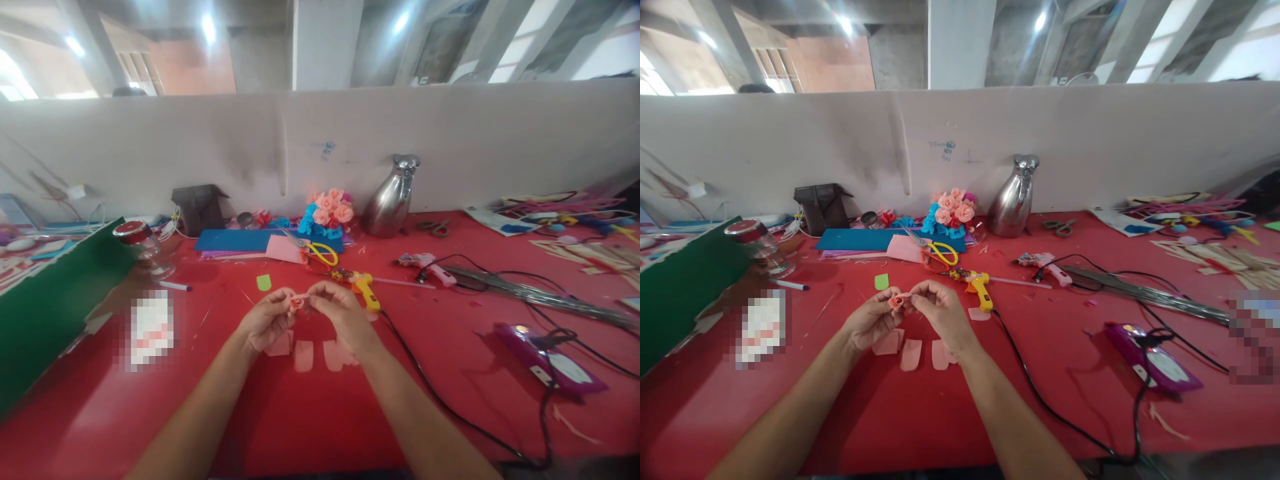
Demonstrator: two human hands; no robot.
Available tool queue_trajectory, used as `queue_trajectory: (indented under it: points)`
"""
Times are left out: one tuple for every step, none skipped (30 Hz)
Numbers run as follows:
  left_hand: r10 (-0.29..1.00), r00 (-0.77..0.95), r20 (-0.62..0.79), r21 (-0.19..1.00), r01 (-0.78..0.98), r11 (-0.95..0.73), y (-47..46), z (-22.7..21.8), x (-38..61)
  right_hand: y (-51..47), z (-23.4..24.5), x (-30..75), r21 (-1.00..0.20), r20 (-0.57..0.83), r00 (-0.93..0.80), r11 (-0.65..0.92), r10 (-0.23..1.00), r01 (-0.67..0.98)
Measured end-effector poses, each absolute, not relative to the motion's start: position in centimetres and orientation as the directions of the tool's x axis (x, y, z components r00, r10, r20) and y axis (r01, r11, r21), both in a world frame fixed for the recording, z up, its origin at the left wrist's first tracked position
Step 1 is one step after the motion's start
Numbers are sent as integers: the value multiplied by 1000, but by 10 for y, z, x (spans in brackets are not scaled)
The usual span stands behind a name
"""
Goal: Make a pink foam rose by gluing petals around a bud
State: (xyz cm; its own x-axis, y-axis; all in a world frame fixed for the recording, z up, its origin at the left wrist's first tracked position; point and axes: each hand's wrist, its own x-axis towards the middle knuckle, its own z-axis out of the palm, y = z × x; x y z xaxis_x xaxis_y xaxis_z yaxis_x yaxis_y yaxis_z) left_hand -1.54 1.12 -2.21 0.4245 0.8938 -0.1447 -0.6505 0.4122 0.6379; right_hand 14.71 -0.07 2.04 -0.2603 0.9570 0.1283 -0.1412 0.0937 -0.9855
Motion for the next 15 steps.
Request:
queue_trajectory:
  points:
    - [896, 418, -149, 635, -655, 410, 11, -22, -15, -1, 21, 148, -985, 149, -249, 122, 957, -120]
    - [901, 406, -153, 633, -660, 405, 11, -22, -15, -2, 21, 148, -984, 175, -234, 158, 956, -87]
    - [906, 393, -157, 634, -663, 398, 11, -21, -15, -2, 22, 148, -979, 203, -219, 199, 954, -42]
    - [910, 384, -159, 638, -664, 391, 11, -21, -15, -3, 22, 148, -970, 237, -209, 244, 949, 11]
    - [912, 378, -157, 642, -663, 385, 11, -21, -14, -4, 23, 148, -955, 272, -206, 290, 940, 67]
    - [913, 377, -153, 647, -660, 381, 11, -21, -14, -4, 23, 148, -935, 307, -207, 335, 929, 118]
    - [913, 381, -148, 651, -657, 380, 11, -21, -15, -5, 24, 147, -914, 339, -210, 374, 917, 157]
    - [911, 386, -144, 655, -653, 380, 11, -21, -15, -5, 24, 147, -897, 365, -213, 404, 906, 181]
    - [910, 390, -142, 658, -649, 381, 11, -21, -15, -5, 24, 147, -887, 380, -217, 421, 899, 190]
    - [908, 393, -143, 663, -643, 383, 11, -21, -15, -6, 24, 147, -886, 382, -222, 423, 897, 187]
    - [907, 396, -147, 667, -638, 386, 11, -22, -16, -6, 25, 147, -894, 370, -228, 412, 901, 177]
    - [905, 398, -150, 670, -632, 389, 11, -22, -16, -5, 25, 147, -905, 351, -238, 393, 906, 164]
    - [903, 401, -152, 674, -627, 392, 11, -22, -16, -5, 25, 148, -916, 330, -247, 372, 911, 151]
    - [902, 405, -151, 676, -623, 393, 11, -22, -17, -5, 25, 149, -924, 313, -256, 355, 915, 140]
    - [900, 411, -149, 679, -619, 395, 11, -22, -17, -5, 26, 149, -929, 303, -262, 345, 916, 132]
